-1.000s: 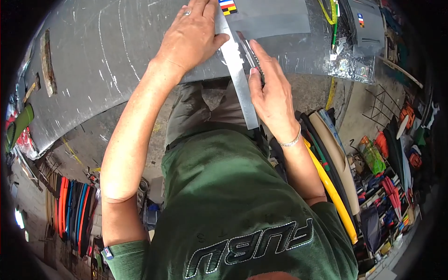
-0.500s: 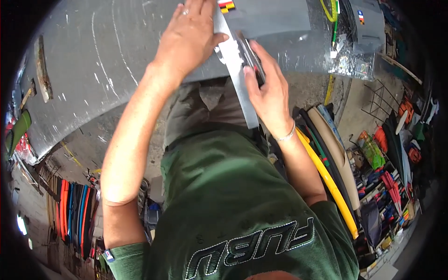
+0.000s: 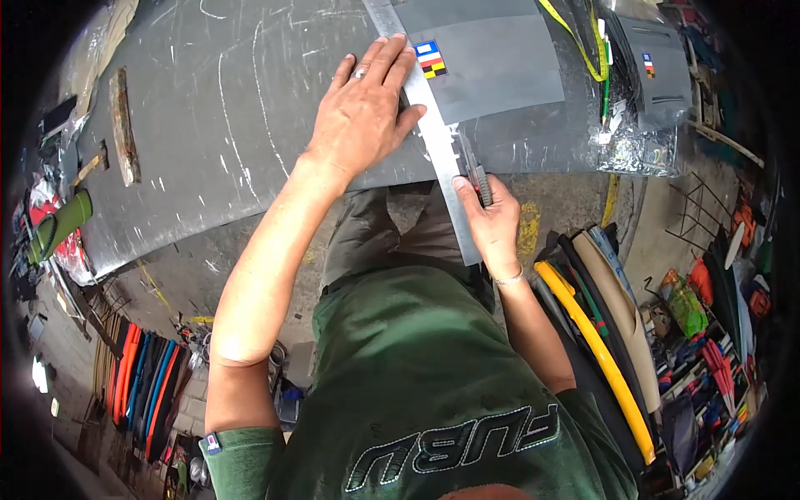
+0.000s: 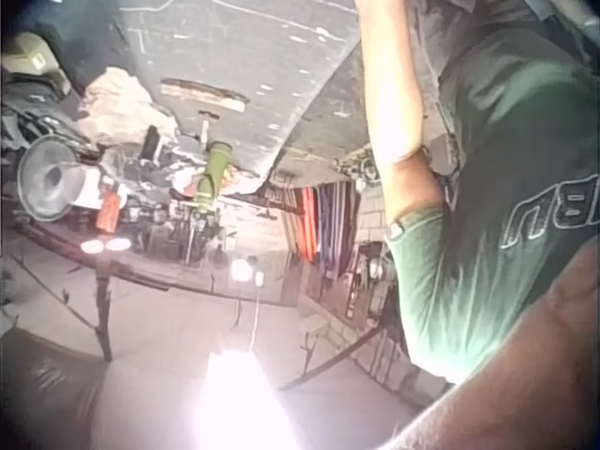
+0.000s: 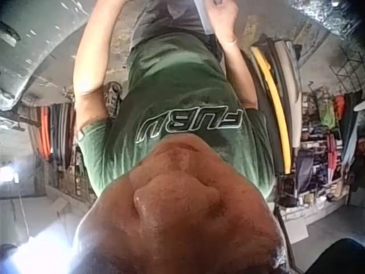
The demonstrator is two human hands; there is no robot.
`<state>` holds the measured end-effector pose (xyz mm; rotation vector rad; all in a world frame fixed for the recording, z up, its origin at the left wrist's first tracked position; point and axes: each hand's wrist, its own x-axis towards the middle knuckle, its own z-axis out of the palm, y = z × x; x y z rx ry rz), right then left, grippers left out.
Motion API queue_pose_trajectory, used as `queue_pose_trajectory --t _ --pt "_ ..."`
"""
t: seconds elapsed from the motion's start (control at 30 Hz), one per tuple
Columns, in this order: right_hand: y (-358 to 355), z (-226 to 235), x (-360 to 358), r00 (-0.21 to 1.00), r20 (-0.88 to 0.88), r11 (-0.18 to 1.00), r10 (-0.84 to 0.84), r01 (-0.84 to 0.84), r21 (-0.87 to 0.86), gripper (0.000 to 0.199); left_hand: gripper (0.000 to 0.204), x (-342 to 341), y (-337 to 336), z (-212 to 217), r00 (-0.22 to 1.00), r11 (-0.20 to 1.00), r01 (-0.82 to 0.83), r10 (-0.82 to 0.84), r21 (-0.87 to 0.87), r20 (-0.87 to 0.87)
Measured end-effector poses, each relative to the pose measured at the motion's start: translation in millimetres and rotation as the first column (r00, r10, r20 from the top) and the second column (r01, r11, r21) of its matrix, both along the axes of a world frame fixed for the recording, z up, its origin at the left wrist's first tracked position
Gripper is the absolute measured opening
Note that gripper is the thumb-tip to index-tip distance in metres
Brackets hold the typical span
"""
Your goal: Cutting a piece of grey synthetic fabric/material using a utility knife and a metal ruler on a workbench.
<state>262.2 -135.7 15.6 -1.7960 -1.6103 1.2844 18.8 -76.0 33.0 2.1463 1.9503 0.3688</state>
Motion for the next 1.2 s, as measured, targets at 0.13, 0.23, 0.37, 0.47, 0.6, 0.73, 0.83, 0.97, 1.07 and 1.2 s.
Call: queue_pose_trajectory --t 0.13,0.23,0.37,0.47,0.6,0.73,0.83,0.97,1.07,1.2 --pt "1 2 -4 0.999 -0.012 0.999 -0.034 0.034 -0.004 0.026 0.052 -7 6 1 0.998 1.000 0.018 -0.017 0.007 -0.061" --pt "1 -2 -5 0.999 -0.028 0.999 -0.045 0.046 0.017 0.026 0.051 -21 8 -3 0.987 0.996 0.045 -0.032 0.079 -0.157" --pt "0 2 -7 0.995 -0.065 0.997 -0.079 0.078 -0.019 0.028 0.051 -23 7 -9 0.994 0.995 0.047 -0.039 0.084 -0.103" --pt "-2 -2 -6 0.996 -0.039 0.996 -0.075 0.074 -0.044 0.028 0.048 -21 3 -10 0.998 0.996 0.035 -0.030 0.087 -0.052" --pt "-3 -3 -7 0.994 -0.060 0.995 -0.095 0.094 -0.022 0.028 0.055 -17 2 -9 0.993 0.998 0.033 -0.027 0.049 -0.116" --pt "-3 -3 -6 0.993 -0.081 0.996 -0.084 0.083 -0.018 0.026 0.072 -10 0 -14 0.997 0.997 -0.008 0.014 0.081 -0.081" --pt "-3 -4 -6 0.992 -0.100 0.997 -0.082 0.082 -0.008 0.024 0.083 -9 -1 -15 0.995 0.994 0.000 0.011 0.107 -0.099" --pt "-3 -1 -7 0.988 -0.122 0.996 -0.092 0.090 -0.021 0.022 0.087 -8 0 -17 0.998 0.996 0.011 -0.006 0.093 -0.058" --pt "-5 -5 -6 0.992 -0.096 0.997 -0.083 0.083 -0.005 0.022 0.087 -9 0 -17 0.999 0.997 0.012 -0.009 0.079 -0.041" --pt "-5 -6 -7 0.989 -0.110 0.995 -0.101 0.100 -0.015 0.021 0.087 -8 1 -16 0.999 0.997 0.014 -0.011 0.076 -0.043"
